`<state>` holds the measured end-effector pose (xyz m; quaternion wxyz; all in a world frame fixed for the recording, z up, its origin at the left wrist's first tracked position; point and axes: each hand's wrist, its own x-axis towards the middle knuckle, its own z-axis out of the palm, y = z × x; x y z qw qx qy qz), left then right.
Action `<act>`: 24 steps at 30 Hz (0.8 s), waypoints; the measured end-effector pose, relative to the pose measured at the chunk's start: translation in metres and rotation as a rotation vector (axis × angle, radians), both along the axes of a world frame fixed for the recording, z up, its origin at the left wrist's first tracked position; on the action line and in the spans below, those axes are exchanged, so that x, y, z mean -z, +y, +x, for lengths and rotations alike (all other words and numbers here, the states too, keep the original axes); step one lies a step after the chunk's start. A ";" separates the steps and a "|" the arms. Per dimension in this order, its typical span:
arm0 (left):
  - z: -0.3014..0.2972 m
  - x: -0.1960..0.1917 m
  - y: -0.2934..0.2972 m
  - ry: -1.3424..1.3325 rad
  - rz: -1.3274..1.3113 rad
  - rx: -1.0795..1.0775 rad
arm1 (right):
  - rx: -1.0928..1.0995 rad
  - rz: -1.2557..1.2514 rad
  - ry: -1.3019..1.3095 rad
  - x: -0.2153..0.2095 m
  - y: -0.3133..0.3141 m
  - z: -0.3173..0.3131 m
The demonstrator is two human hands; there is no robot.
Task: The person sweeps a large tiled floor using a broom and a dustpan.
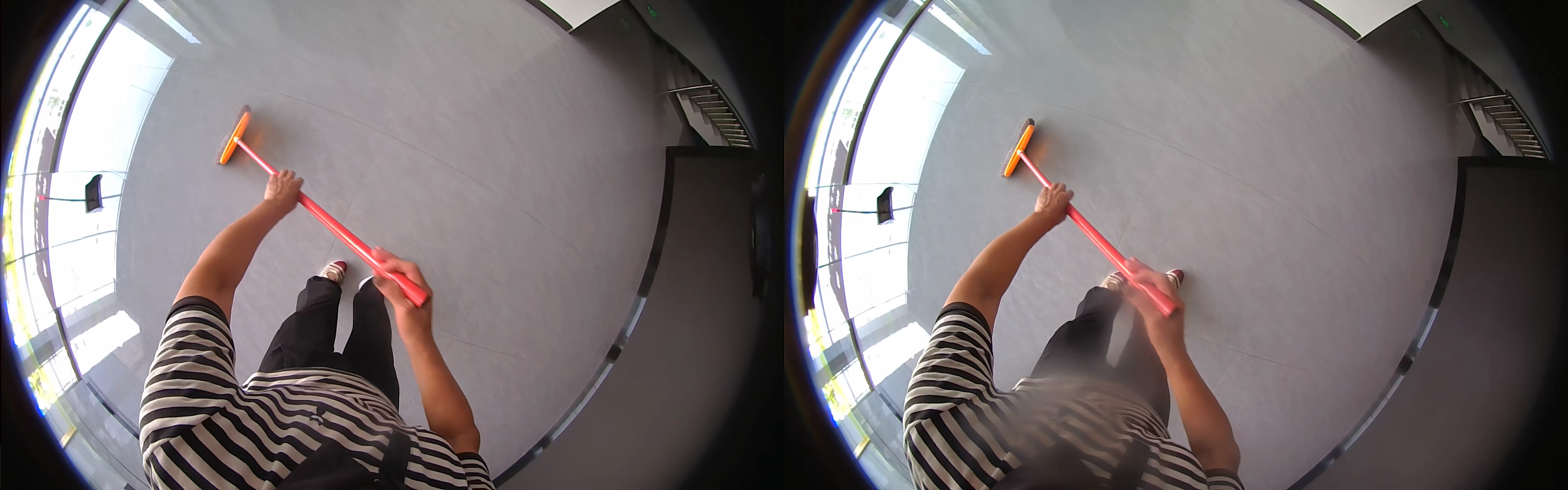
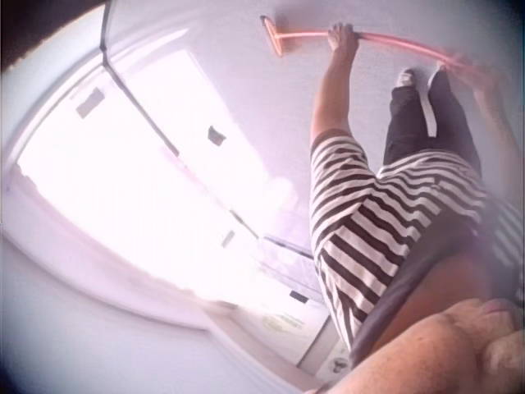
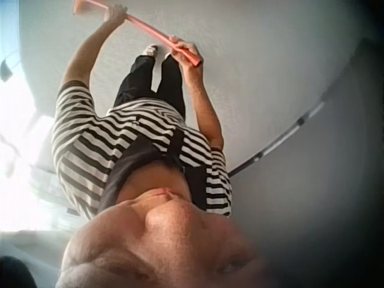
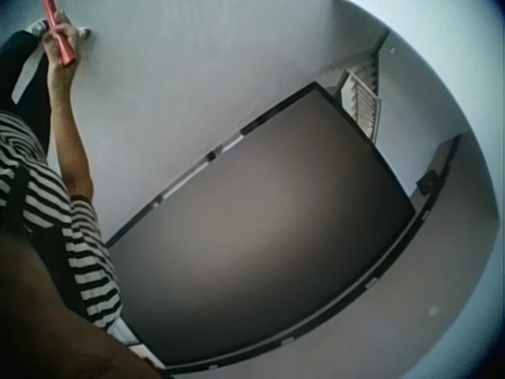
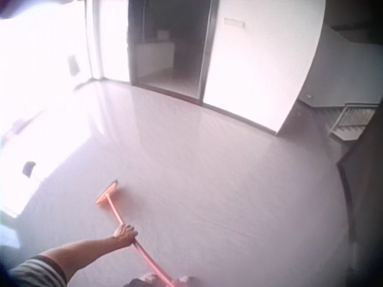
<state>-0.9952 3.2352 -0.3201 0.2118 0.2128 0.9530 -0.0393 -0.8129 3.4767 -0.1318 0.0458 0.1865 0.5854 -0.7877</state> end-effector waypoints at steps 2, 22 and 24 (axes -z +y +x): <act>-0.011 0.017 0.003 -0.001 -0.025 -0.093 | -0.010 0.025 0.047 0.008 0.001 -0.019; 0.216 -0.227 0.488 -0.446 0.944 0.929 | 0.261 1.366 0.372 -0.315 0.163 0.142; 0.186 -0.228 0.464 -0.395 0.968 0.851 | 0.379 1.336 0.452 -0.324 0.167 0.133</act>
